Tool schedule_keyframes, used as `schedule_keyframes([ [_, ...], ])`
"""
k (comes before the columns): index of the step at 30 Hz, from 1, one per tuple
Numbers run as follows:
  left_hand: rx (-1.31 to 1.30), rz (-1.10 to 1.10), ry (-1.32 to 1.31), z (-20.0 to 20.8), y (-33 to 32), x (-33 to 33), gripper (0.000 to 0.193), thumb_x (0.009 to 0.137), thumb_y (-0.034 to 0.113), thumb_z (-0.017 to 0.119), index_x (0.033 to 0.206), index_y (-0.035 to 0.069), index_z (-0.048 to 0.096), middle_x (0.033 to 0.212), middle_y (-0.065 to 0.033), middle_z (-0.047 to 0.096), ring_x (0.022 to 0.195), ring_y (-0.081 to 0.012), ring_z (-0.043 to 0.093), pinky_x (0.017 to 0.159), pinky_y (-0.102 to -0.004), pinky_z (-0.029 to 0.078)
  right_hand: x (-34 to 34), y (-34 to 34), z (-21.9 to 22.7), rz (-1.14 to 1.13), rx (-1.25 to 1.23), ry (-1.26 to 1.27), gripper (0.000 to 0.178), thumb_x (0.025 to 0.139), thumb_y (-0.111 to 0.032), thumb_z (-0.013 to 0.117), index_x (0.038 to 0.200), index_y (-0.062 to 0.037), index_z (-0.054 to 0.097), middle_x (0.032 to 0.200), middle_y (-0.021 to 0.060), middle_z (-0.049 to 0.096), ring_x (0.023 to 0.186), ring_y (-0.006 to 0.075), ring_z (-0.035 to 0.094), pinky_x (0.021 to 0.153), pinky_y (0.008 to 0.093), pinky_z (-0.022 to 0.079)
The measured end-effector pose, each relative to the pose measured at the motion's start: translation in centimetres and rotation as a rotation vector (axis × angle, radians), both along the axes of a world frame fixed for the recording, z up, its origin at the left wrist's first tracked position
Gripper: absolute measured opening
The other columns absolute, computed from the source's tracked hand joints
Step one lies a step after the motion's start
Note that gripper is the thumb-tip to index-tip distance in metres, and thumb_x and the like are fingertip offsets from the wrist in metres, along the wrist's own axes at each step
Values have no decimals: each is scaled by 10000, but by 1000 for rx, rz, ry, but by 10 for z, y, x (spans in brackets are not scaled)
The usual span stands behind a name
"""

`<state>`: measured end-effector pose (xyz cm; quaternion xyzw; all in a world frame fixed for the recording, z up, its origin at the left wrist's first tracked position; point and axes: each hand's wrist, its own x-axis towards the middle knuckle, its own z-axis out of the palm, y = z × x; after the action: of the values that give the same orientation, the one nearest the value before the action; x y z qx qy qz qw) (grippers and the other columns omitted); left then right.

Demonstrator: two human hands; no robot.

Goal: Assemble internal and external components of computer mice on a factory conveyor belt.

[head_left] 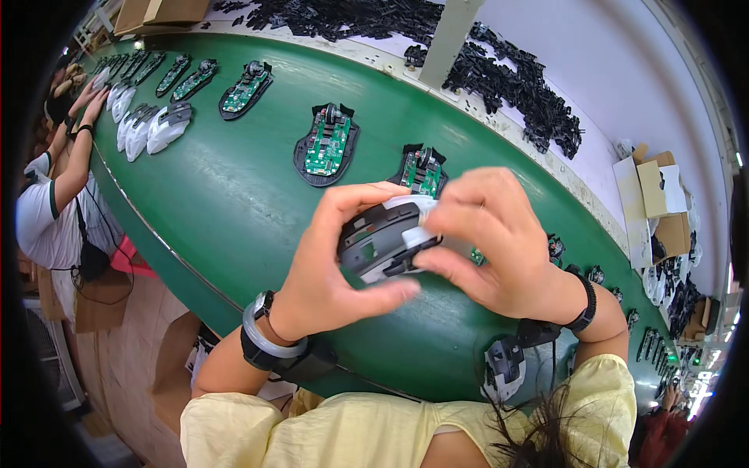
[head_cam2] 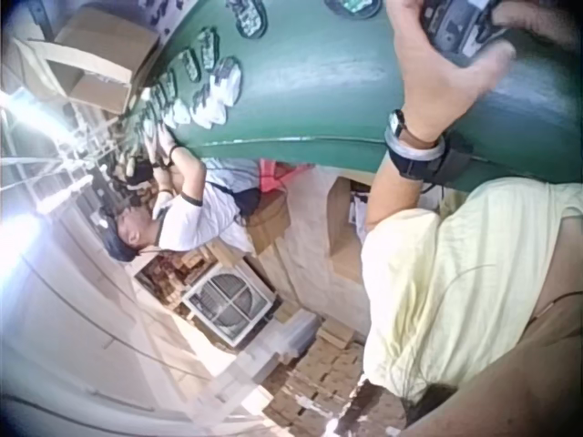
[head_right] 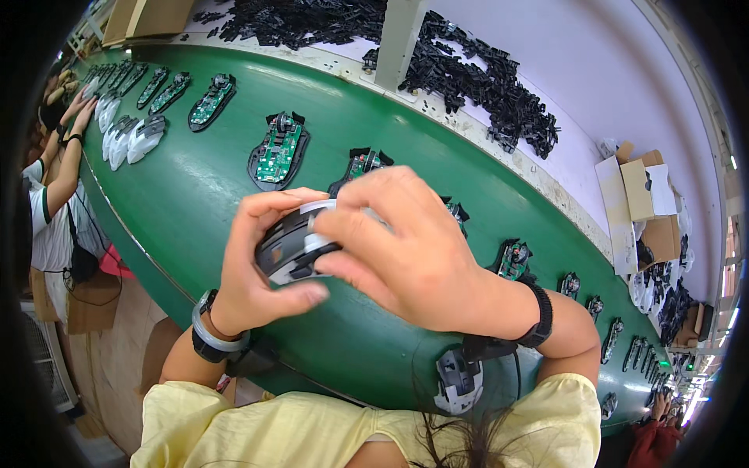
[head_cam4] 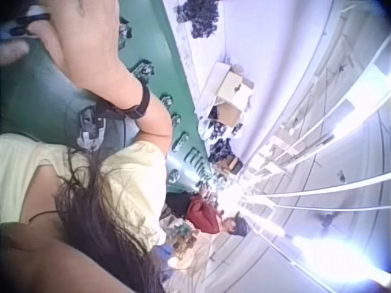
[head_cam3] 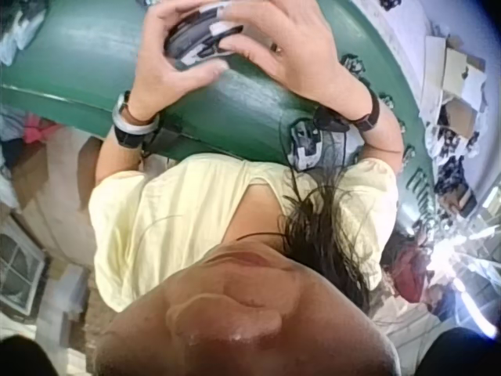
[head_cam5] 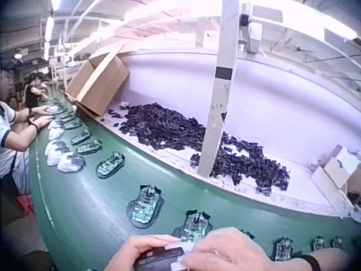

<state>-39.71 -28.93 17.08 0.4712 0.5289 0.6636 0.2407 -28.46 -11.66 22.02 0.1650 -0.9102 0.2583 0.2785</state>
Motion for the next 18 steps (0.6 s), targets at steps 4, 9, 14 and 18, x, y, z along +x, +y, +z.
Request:
schedule_keyframes([
  [4, -22, 87, -2, -4, 0, 2, 677, 688, 51, 767, 1241, 49, 377, 1216, -134, 467, 1126, -200, 495, 957, -343, 434, 2, 0, -12, -53, -371, -313, 490, 718, -92, 720, 1162, -34, 523, 1022, 136, 550, 867, 287, 570, 761, 364, 477],
  [9, -54, 148, -185, 5, -5, 12, 699, 706, 31, 740, 1274, 54, 332, 1192, -118, 470, 1097, -184, 511, 923, -325, 463, 5, -17, -12, -70, -418, -458, 574, 806, -163, 641, 1292, -8, 377, 1196, 200, 499, 1041, 347, 550, 876, 399, 461],
  [14, -164, -90, -200, 18, -11, -3, 591, 700, 17, 714, 1206, 37, 410, 1179, -96, 469, 1084, -163, 502, 936, -311, 433, 25, -37, -3, -192, -438, -561, 680, 817, -214, 682, 1329, 18, 301, 1238, 253, 453, 1103, 366, 526, 904, 404, 453],
  [18, -246, -648, -211, 19, -38, -29, 494, 686, 17, 711, 1122, 29, 479, 1191, -96, 461, 1145, -155, 451, 936, -291, 402, 83, -43, 8, -171, -216, -640, 670, 835, -297, 680, 1331, 16, 356, 1243, 235, 474, 1150, 358, 492, 978, 408, 404],
])
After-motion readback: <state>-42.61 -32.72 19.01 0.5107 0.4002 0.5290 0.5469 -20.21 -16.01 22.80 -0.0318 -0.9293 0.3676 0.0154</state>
